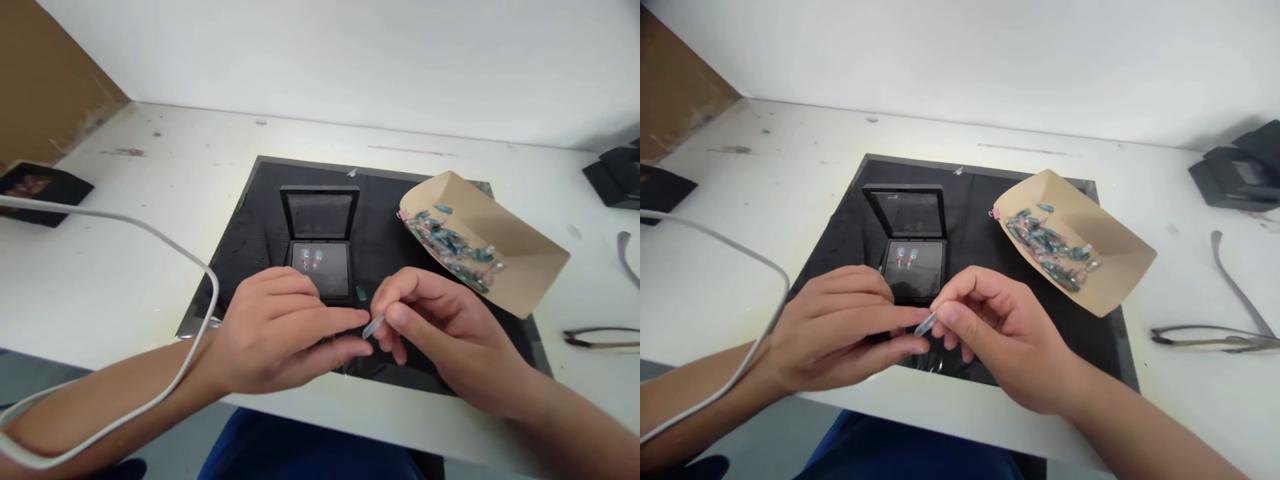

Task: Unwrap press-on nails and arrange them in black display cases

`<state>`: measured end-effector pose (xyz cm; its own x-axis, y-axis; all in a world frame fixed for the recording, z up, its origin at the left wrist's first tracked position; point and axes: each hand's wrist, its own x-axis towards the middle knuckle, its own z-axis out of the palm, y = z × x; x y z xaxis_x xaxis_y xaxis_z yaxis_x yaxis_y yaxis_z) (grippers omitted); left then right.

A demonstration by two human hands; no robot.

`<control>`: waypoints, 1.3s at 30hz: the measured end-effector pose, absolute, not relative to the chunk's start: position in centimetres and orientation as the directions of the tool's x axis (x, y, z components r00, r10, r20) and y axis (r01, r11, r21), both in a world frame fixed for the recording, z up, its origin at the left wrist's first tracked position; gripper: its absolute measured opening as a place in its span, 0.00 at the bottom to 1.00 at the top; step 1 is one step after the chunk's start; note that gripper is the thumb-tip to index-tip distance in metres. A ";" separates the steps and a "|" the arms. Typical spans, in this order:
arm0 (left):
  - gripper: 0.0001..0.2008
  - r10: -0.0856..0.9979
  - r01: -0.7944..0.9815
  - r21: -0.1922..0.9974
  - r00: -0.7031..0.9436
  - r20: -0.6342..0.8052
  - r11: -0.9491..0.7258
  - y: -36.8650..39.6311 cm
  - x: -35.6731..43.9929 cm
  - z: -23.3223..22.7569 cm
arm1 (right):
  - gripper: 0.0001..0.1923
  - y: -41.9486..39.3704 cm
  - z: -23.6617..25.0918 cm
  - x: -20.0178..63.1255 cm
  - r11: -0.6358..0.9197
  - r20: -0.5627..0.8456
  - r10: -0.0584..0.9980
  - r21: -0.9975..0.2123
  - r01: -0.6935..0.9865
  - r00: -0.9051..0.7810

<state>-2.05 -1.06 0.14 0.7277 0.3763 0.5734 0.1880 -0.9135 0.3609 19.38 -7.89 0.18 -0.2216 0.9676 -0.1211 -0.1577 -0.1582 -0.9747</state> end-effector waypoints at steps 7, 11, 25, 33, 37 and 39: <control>0.02 0.608 0.132 0.729 0.660 0.440 -0.671 -1.7 -2.0 0.3 | 0.07 -8.0 0.0 18.7 -0.138 -0.134 0.967 -0.990 -0.003 -0.215; 0.04 0.666 0.080 0.925 0.717 0.206 -0.371 -2.1 -1.9 0.5 | 0.04 -8.4 -0.1 18.6 0.064 0.008 0.964 -0.977 0.203 -0.266; 0.11 0.636 0.126 0.947 0.714 -0.293 0.295 -2.3 -1.5 0.0 | 0.12 -8.1 0.0 18.7 0.621 0.599 0.752 -0.505 0.599 -0.276; 0.17 0.707 0.175 0.891 0.679 0.199 -0.419 -1.2 -3.1 0.8 | 0.15 -7.7 -0.6 19.0 0.493 0.514 0.843 -0.618 0.613 -0.159; 0.25 0.636 0.236 0.628 0.548 0.544 -0.741 0.5 -4.8 1.7 | 0.12 -6.6 -1.5 19.0 0.319 0.341 0.935 -0.677 0.664 -0.101; 0.27 0.681 0.332 0.603 0.473 0.560 -0.726 1.2 -5.3 1.9 | 0.12 -5.9 -1.8 18.7 0.234 0.212 0.970 -0.651 0.722 -0.122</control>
<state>-5.29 1.18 1.89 0.4727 0.6808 0.5596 0.3319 -0.7258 0.6026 18.74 -5.94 -1.81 -0.1222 0.9695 0.2123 0.7222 0.2336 -0.6511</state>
